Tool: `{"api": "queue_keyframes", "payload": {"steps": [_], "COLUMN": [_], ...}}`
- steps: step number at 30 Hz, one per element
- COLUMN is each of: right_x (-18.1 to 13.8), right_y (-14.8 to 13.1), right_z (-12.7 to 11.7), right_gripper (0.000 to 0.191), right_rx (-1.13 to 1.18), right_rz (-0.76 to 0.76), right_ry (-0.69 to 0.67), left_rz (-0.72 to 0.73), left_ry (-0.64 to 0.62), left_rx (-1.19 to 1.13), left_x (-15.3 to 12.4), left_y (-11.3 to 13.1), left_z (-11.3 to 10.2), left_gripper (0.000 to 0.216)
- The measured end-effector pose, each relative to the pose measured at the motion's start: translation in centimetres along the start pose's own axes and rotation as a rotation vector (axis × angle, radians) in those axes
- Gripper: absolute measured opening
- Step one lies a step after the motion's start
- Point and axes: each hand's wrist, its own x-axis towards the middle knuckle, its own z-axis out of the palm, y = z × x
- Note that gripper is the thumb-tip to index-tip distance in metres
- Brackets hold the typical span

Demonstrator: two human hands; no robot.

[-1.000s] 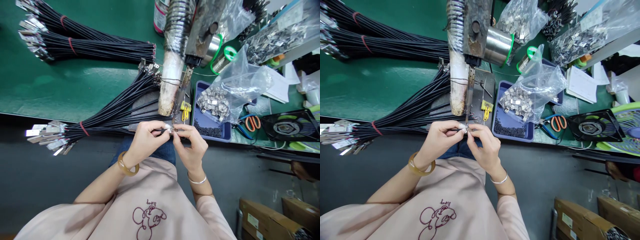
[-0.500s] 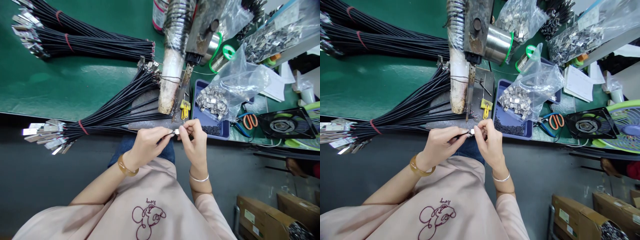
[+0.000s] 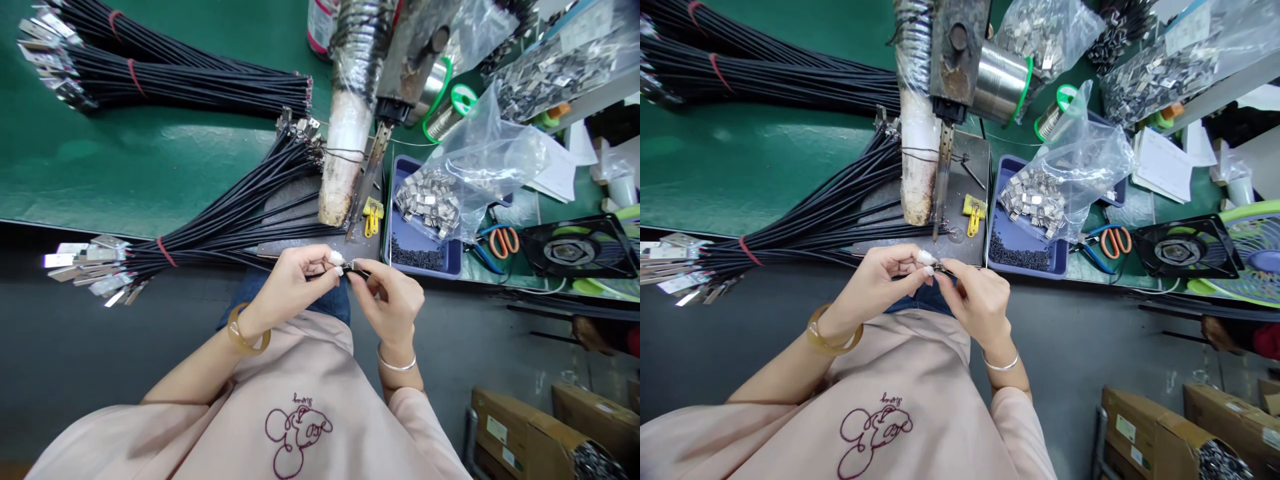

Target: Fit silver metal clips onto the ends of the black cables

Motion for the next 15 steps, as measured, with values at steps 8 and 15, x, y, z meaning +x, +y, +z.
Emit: {"api": "queue_keyframes", "payload": {"steps": [8, 15], "right_x": [0.1, 1.6], "right_y": [0.1, 5.7], "right_z": [0.1, -2.8], "right_gripper": [0.016, 0.02], "right_rx": [0.398, 0.072], "right_rz": [0.299, 0.499], "right_ry": [-0.162, 0.044], "left_rz": [-0.017, -0.094], "left_ry": [-0.09, -0.197], "left_rx": [0.031, -0.05], "left_x": [-0.4, 0.4], "left_y": [0.0, 0.4], "left_z": [-0.5, -1.9], "left_gripper": [0.005, 0.013]}}
